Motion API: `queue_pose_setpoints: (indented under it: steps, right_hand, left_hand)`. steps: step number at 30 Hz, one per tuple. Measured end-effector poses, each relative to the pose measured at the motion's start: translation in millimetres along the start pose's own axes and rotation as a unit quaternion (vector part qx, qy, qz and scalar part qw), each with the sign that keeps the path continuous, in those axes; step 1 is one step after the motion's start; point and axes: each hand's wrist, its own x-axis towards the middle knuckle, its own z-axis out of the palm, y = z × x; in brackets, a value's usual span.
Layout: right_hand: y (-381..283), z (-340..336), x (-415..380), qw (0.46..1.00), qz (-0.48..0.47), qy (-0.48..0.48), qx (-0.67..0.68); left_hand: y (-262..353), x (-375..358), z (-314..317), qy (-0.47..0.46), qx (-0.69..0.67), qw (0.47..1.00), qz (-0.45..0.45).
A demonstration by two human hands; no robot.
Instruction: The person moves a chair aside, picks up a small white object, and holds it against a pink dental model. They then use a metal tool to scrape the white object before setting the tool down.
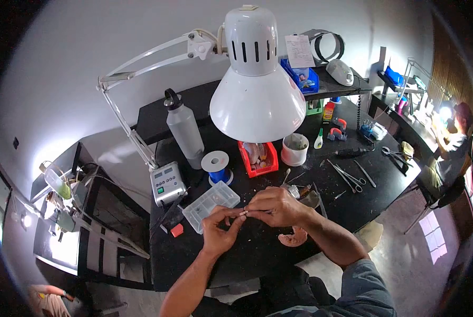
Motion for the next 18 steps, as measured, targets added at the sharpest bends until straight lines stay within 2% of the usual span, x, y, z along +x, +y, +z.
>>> queue_pose_setpoints:
  steps: [2,8,18]
  right_hand:
    - [-0.4,-0.2,0.7,1.0,0.003,-0.001,0.0]
    - [-0.6,-0.6,1.3,1.0,0.008,0.0,0.005]
    - [-4.8,-2.7,4.4,1.0,0.019,-0.01,0.001]
  left_hand:
    - [1.3,0.3,2.0,0.008,-0.028,1.0,-0.003]
    - [-6.7,1.5,-1.9,-0.002,0.025,0.999,0.031]
    - [-4.3,1.5,-2.7,0.002,0.022,0.999,0.037]
